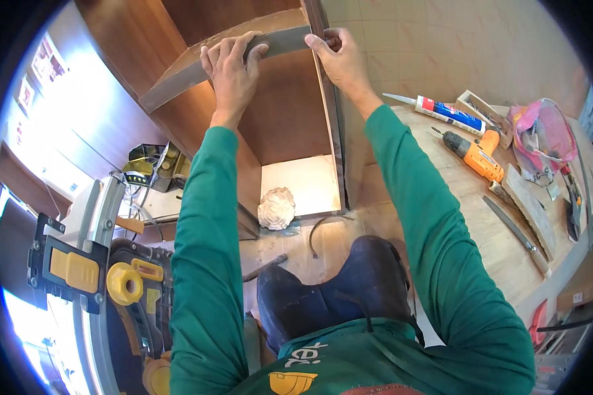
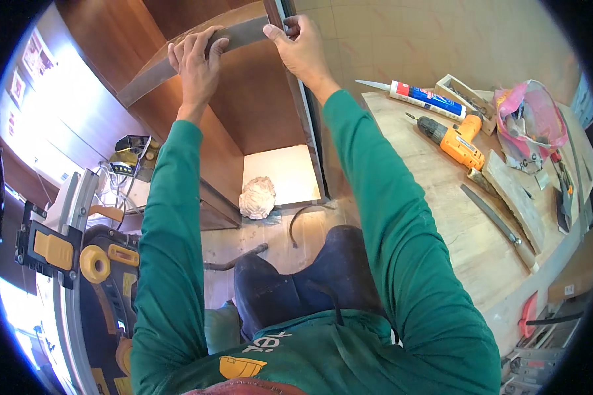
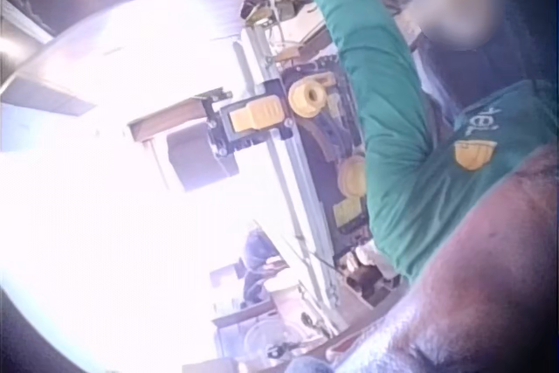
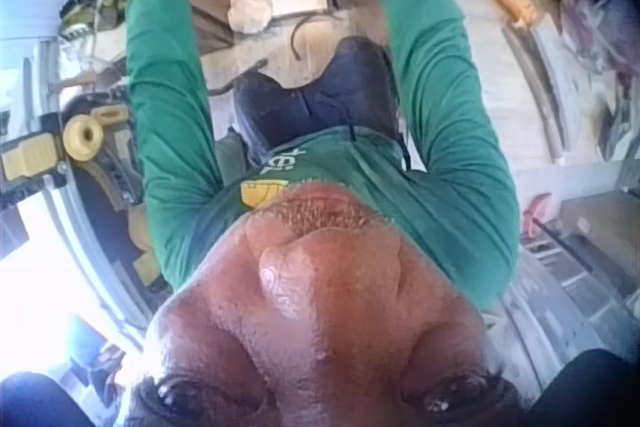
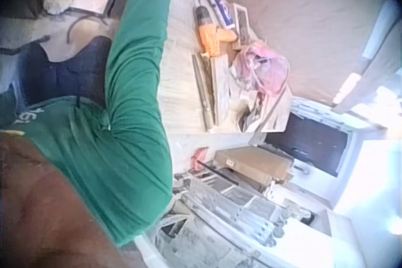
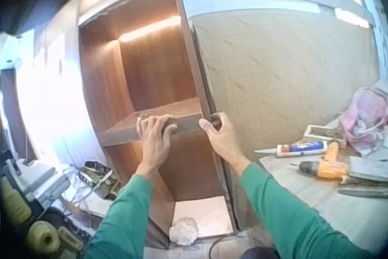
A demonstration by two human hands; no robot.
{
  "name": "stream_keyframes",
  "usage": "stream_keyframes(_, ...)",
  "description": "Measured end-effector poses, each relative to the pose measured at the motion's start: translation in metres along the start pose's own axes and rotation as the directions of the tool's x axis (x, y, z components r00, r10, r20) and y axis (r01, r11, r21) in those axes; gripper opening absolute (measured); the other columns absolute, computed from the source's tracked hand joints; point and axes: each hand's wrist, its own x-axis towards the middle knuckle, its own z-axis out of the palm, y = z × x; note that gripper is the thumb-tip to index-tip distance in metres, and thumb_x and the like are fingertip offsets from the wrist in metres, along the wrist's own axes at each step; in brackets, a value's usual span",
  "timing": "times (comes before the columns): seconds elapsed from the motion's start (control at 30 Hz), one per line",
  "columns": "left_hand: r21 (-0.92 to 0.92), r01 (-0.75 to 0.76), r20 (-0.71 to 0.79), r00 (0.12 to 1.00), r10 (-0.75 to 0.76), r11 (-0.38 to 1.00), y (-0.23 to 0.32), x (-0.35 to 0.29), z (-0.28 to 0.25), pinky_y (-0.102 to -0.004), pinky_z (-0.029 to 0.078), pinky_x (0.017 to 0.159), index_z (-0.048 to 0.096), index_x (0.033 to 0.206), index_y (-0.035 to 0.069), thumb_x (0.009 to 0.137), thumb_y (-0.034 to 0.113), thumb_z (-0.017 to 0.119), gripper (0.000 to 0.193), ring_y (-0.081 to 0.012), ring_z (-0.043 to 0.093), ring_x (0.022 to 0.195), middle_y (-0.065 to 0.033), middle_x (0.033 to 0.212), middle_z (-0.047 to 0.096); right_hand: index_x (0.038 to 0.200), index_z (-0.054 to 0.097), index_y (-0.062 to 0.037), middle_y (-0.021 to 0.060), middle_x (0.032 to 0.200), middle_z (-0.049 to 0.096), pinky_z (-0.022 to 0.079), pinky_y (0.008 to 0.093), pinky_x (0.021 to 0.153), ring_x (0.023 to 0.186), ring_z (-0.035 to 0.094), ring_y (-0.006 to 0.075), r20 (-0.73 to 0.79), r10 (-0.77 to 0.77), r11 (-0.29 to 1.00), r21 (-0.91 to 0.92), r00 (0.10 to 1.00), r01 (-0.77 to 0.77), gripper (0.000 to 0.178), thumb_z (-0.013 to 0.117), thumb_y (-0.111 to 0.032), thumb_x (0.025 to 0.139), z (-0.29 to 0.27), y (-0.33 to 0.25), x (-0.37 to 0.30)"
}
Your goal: The person uses a utility knife to trim a strip of edge banding on a wooden board. They then fit the trimmed strip onto the edge of a wooden cabinet frame, adjusting it to ensure a proper fit.
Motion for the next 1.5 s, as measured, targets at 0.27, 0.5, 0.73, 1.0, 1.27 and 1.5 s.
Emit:
stream_keyframes(0.27, -0.008, 0.0, -0.005, 1.0, 0.0, 1.0, 0.002, -0.001, -0.001, -0.0547, 0.014, 0.122, 0.072, 0.124, 0.022, 0.099, 0.036, 0.066, 0.029, -0.0258, 0.055, 0.122, 0.0, 0.112, 0.067, 0.101, 0.064, 0.0052, 0.0096, 0.087, 0.056, 0.05, 0.0368, 0.073, 0.078, 0.053, 0.0227, -0.075, -0.075, 0.997, 0.005, 0.994, 0.076, 0.053, 0.081, -0.043, 0.088, 0.009, 0.004, 0.004)
stream_keyframes(0.5, -0.013, 0.004, 0.0, 1.0, -0.004, 1.0, -0.001, 0.001, -0.004, -0.0539, 0.014, 0.122, 0.073, 0.121, 0.021, 0.099, 0.036, 0.066, 0.028, -0.0273, 0.054, 0.122, -0.001, 0.113, 0.068, 0.128, 0.063, -0.0041, 0.0122, 0.106, 0.057, 0.051, 0.0397, 0.086, 0.098, 0.058, 0.0278, -0.059, -0.468, 0.865, -0.232, 0.882, 0.444, 0.048, 0.077, -0.029, 0.09, 0.001, -0.043, -0.011)
stream_keyframes(0.73, -0.047, 0.011, -0.006, 1.0, -0.011, 0.999, -0.003, 0.001, 0.0, -0.052, 0.014, 0.122, 0.073, 0.121, 0.02, 0.098, 0.038, 0.067, 0.029, -0.0268, 0.054, 0.123, -0.0001, 0.114, 0.068, 0.141, 0.059, -0.015, 0.0126, 0.107, 0.05, 0.05, 0.0385, 0.086, 0.099, 0.056, 0.0299, 0.426, -0.363, 0.818, -0.28, 0.829, 0.502, 0.058, 0.08, -0.015, 0.087, -0.036, -0.048, 0.011)
stream_keyframes(1.0, -0.041, 0.008, -0.005, 1.0, -0.009, 0.999, 0.001, 0.003, 0.0, -0.0477, 0.016, 0.121, 0.073, 0.12, 0.019, 0.098, 0.04, 0.068, 0.032, -0.0248, 0.053, 0.123, 0.0006, 0.113, 0.069, 0.139, 0.06, -0.008, 0.0047, 0.092, 0.057, 0.05, 0.0311, 0.071, 0.075, 0.056, 0.015, 0.111, -0.327, 0.931, -0.131, 0.938, 0.34, 0.05, 0.077, -0.017, 0.093, -0.027, -0.04, 0.002)
stream_keyframes(1.27, -0.019, -0.019, -0.01, 1.0, 0.019, 1.0, 0.001, 0.004, -0.004, -0.0449, 0.021, 0.116, 0.073, 0.119, 0.018, 0.099, 0.039, 0.068, 0.03, -0.0244, 0.054, 0.118, -0.0007, 0.107, 0.067, 0.129, 0.061, -0.0034, -0.0017, 0.078, 0.053, 0.046, 0.0263, 0.066, 0.071, 0.053, 0.0091, -0.057, -0.188, 0.981, 0.037, 0.981, 0.19, 0.039, 0.075, -0.02, 0.096, 0.001, -0.014, 0.011)
stream_keyframes(1.5, -0.01, -0.038, -0.017, 0.999, 0.038, 0.999, 0.003, 0.005, -0.002, -0.0448, 0.021, 0.116, 0.072, 0.121, 0.017, 0.099, 0.038, 0.067, 0.031, -0.0242, 0.054, 0.115, -0.0012, 0.108, 0.067, 0.128, 0.059, -0.0012, 0.0003, 0.088, 0.055, 0.046, 0.0267, 0.069, 0.079, 0.053, 0.0093, -0.126, -0.082, 0.977, 0.183, 0.989, 0.105, 0.04, 0.073, -0.023, 0.098, 0.017, -0.003, 0.007)
